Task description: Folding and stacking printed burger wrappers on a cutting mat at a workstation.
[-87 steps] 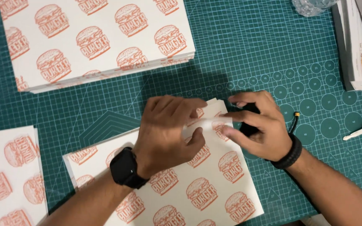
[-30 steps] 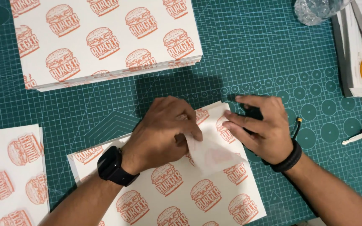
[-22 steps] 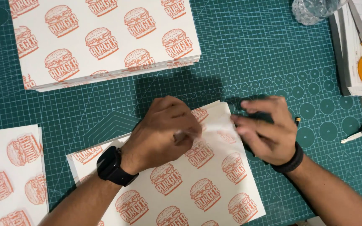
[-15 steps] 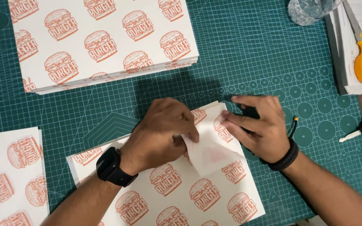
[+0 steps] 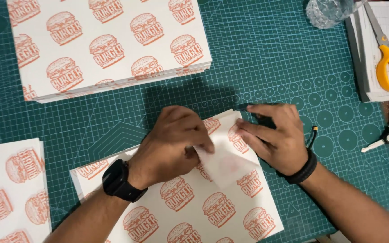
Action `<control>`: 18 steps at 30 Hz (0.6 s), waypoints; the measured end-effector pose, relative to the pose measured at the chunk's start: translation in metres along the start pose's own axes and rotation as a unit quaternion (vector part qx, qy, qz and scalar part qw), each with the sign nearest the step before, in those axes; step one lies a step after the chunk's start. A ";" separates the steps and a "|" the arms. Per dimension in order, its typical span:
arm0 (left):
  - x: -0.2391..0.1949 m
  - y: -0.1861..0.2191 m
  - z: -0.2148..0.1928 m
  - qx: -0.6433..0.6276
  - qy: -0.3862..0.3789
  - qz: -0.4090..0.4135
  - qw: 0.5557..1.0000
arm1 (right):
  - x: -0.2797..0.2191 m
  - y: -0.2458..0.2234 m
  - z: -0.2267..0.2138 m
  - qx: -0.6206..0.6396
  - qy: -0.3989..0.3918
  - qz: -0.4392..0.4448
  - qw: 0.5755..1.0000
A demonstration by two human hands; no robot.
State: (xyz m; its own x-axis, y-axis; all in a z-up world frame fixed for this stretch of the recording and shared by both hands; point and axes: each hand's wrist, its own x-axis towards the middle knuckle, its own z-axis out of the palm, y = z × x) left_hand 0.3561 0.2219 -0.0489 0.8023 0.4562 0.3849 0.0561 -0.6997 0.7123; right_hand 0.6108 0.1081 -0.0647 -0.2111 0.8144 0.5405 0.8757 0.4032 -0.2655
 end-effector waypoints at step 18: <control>-0.002 -0.001 0.001 0.028 -0.001 0.008 1.000 | 0.002 -0.005 0.000 -0.005 0.010 -0.020 1.000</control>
State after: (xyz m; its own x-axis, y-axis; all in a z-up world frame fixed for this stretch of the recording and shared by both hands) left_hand 0.3548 0.2209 -0.0511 0.8047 0.4437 0.3944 0.0763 -0.7362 0.6725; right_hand 0.6065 0.1073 -0.0623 -0.2378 0.7893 0.5661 0.8707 0.4316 -0.2360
